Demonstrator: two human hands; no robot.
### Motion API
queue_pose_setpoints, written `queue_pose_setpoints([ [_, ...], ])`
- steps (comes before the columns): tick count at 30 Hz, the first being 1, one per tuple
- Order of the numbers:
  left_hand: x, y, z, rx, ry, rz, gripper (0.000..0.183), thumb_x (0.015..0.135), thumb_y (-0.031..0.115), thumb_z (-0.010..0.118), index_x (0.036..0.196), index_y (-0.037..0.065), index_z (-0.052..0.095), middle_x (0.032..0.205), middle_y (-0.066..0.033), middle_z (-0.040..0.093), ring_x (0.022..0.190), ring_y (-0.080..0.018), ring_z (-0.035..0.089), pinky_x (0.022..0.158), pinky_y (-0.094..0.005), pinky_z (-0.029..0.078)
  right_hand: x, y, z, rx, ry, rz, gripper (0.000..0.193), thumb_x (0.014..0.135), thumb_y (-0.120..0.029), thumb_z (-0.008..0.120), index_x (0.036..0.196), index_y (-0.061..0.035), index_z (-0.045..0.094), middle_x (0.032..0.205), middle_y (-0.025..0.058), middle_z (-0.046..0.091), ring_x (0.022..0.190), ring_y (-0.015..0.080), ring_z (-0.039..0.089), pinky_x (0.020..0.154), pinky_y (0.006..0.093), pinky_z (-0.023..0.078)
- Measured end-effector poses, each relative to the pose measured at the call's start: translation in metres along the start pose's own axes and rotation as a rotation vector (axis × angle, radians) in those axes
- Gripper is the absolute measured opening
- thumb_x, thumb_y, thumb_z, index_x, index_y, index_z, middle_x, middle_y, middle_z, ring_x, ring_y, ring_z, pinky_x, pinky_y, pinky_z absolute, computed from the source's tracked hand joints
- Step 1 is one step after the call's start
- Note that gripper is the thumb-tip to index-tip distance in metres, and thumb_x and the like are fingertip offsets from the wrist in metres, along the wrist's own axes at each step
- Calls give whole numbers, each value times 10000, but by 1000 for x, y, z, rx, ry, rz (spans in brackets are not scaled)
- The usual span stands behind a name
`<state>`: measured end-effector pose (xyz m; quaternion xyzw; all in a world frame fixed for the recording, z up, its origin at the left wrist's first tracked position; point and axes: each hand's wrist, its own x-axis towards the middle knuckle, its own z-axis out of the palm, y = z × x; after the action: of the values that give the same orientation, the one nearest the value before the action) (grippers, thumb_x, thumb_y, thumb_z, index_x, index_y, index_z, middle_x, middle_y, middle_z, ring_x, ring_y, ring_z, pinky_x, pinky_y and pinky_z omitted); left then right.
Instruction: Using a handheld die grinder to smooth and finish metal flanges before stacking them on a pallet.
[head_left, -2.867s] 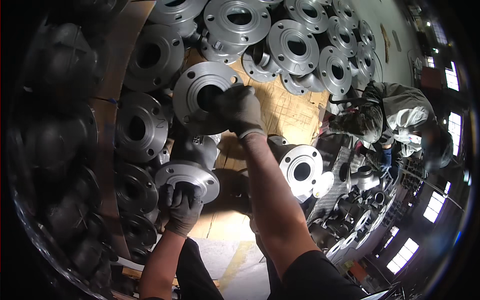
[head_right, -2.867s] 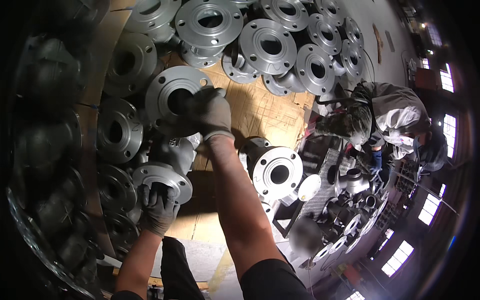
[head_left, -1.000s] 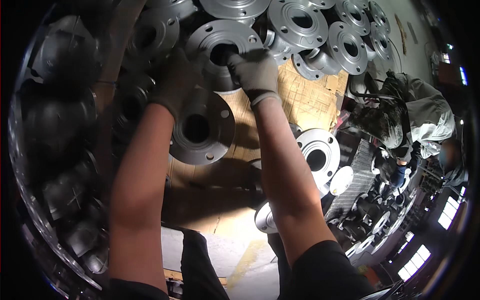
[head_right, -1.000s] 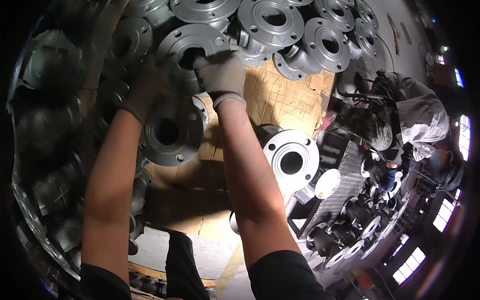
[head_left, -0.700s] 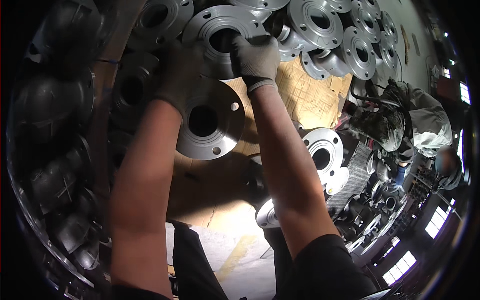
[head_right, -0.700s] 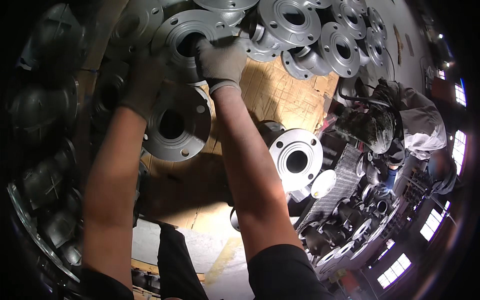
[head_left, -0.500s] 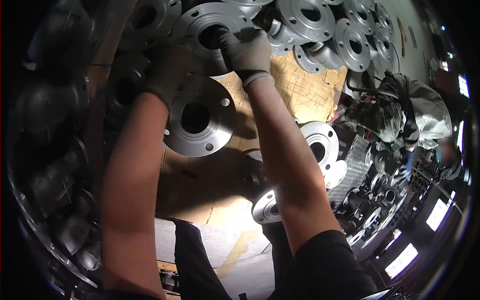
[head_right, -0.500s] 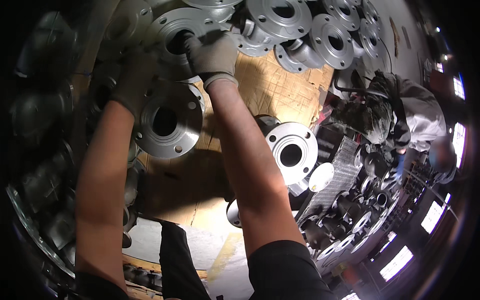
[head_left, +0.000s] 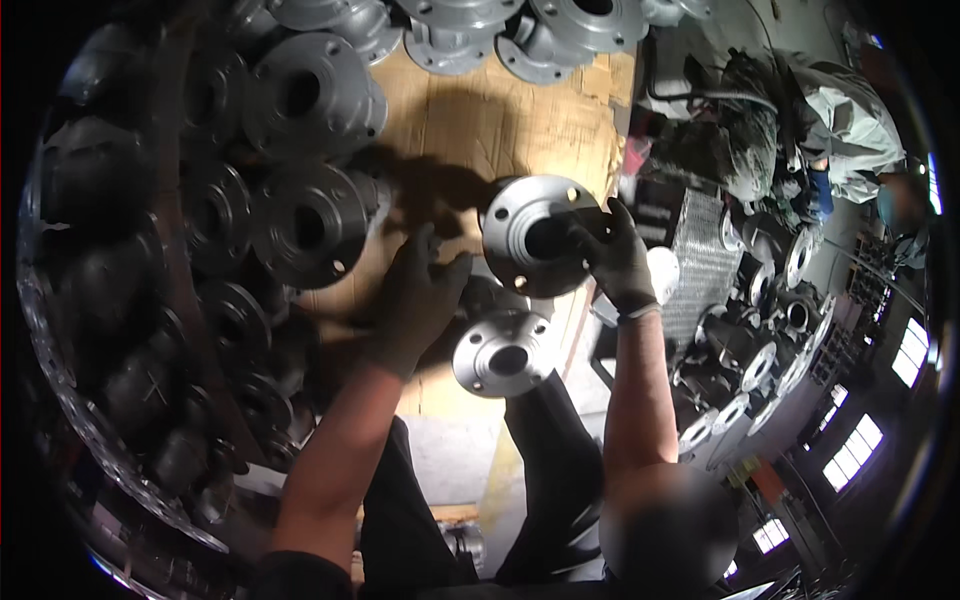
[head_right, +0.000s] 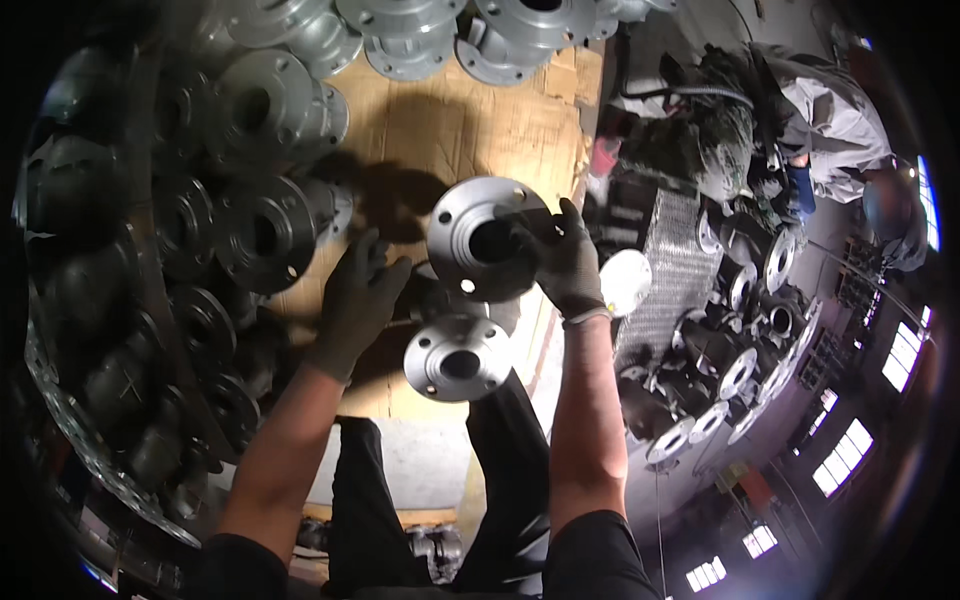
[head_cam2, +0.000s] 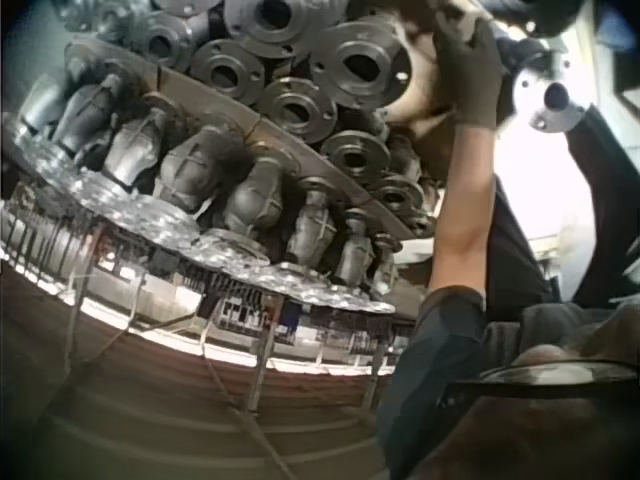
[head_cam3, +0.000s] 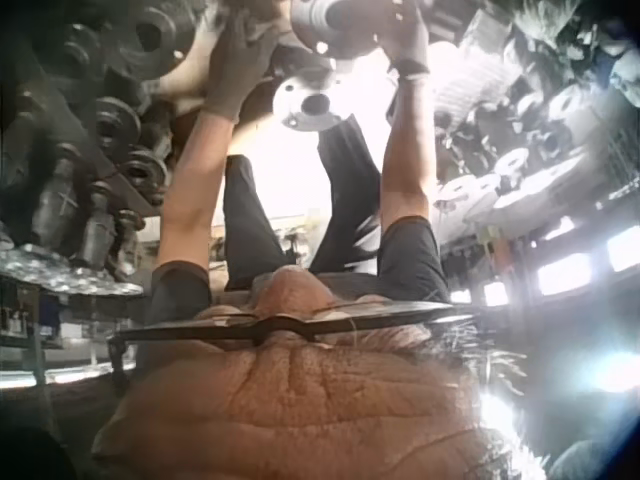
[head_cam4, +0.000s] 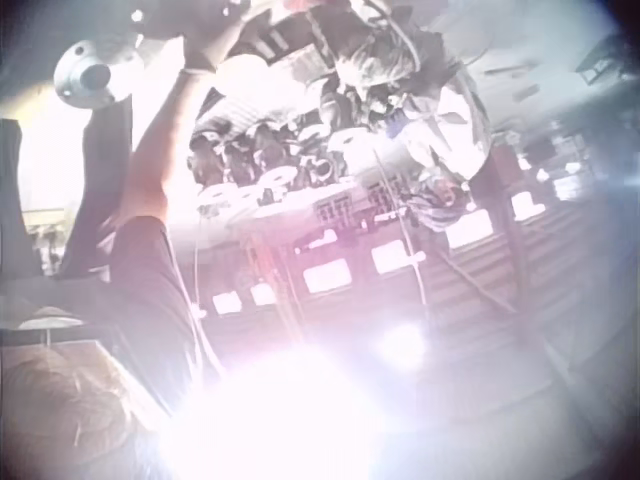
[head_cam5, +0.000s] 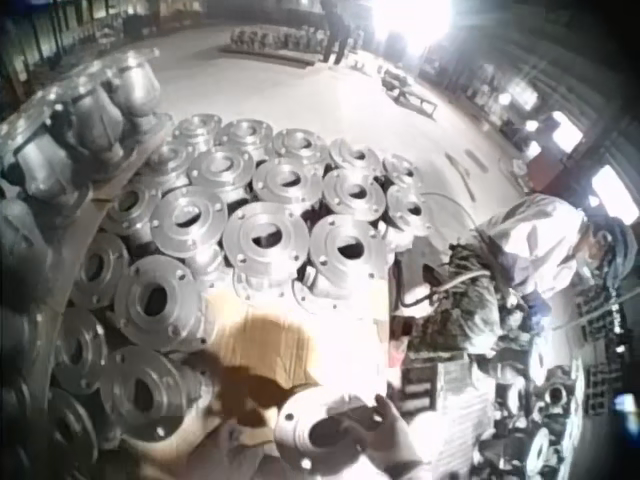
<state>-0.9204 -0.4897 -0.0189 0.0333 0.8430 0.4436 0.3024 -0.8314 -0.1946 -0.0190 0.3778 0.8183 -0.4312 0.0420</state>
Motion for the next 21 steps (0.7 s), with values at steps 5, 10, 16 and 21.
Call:
queue_pose_setpoints([
  [5, -27, -46, 40, -350, -283, -393, 600, 1057, 322, 760, 1479, -58, 568, 1302, -195, 745, 1100, -255, 756, 971, -393, 584, -85, 41, 2, 47, -281, 293, 913, 934, -425, 895, 1556, 93, 473, 1333, 261, 730, 1230, 357, 728, 1042, 416, 570],
  [10, -123, -63, 58, -479, -251, -327, 451, 1080, 309, 733, 1368, -33, 677, 1280, -173, 768, 1134, -252, 738, 972, -390, 574, -166, 33, 31, 108, -453, 446, 759, 925, -285, 910, 1493, 72, 556, 1244, 153, 793, 1169, 218, 744, 1033, 361, 582],
  [16, -155, -88, 66, -638, -120, -406, 435, 1042, 299, 754, 1340, -13, 699, 1165, -104, 758, 1018, -181, 712, 854, -354, 576, -184, 5, 73, 184, -251, 338, 400, 880, -151, 916, 1132, 79, 708, 956, 111, 789, 870, 149, 755, 764, 303, 625],
  [21, -179, -135, -17, -918, -39, -571, 325, 998, 238, 746, 1255, 40, 731, 1075, -70, 750, 991, -152, 719, 851, -327, 580, -232, -36, 117, 69, -289, 161, 537, 806, -221, 989, 1107, 63, 646, 1002, 136, 766, 868, 168, 741, 761, 343, 632],
])
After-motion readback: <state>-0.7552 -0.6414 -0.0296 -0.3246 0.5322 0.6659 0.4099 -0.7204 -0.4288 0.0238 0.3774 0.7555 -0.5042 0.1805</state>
